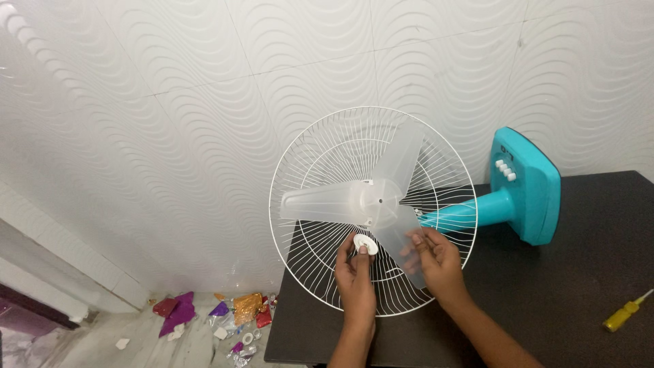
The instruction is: The person removes the front grill, fan blade, and motor housing from a teal table fan. They then detach the fan head from the stand using a screwdriver, leaving the components separated on the table.
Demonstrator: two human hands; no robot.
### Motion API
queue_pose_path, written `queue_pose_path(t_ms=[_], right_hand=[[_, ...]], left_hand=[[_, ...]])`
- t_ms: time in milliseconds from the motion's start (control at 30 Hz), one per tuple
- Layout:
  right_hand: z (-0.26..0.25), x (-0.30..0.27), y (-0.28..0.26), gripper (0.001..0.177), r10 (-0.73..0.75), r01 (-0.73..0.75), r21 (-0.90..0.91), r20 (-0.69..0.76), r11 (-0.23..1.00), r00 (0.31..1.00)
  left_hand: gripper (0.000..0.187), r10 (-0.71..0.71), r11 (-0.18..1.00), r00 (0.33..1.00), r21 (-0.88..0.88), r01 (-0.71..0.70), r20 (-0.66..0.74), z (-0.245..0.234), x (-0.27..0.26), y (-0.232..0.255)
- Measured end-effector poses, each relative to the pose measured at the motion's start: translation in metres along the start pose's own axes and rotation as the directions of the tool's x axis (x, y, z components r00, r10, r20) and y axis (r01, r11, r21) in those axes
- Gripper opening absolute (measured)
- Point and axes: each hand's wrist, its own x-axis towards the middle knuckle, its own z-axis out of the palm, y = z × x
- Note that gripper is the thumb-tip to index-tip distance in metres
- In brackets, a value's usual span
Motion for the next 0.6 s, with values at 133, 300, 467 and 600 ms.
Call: queue_pose_path(t_ms=[133, 300, 467, 600], right_hand=[[-0.0007, -0.0006, -0.0023, 0.026, -0.018, 0.018, -0.015, 0.007, 1.0, 1.0], [-0.0007, -0.0044, -0.005, 0.026, -0.039, 0.039, 0.002, -0.011, 0.999, 0.999], [0.0015, -0.0081, -0.0027, 0.027, -0.077, 0.075, -0.049, -0.049, 0.996, 0.996], [-0.0042, -0.0008, -0.0028, 0.027, -0.026, 0.026, 0.084, 0.004, 0.996, 1.0]], left_hand=[[0.044, -0.011, 0.999, 1.0, -0.053, 0.011, -0.006, 0.0001, 0.0002, 0.0], [0.044, 0.047, 0.99, 0.999, -0.131, -0.045, 0.007, 0.0009, 0.0007, -0.0016], [0.044, 0.011, 0.998, 1.0, -0.061, -0.01, 0.007, 0.0, 0.0001, -0.0014], [0.044, -0.001, 0.999, 1.0, -0.054, 0.001, -0.001, -0.0018, 0.0014, -0.0037]])
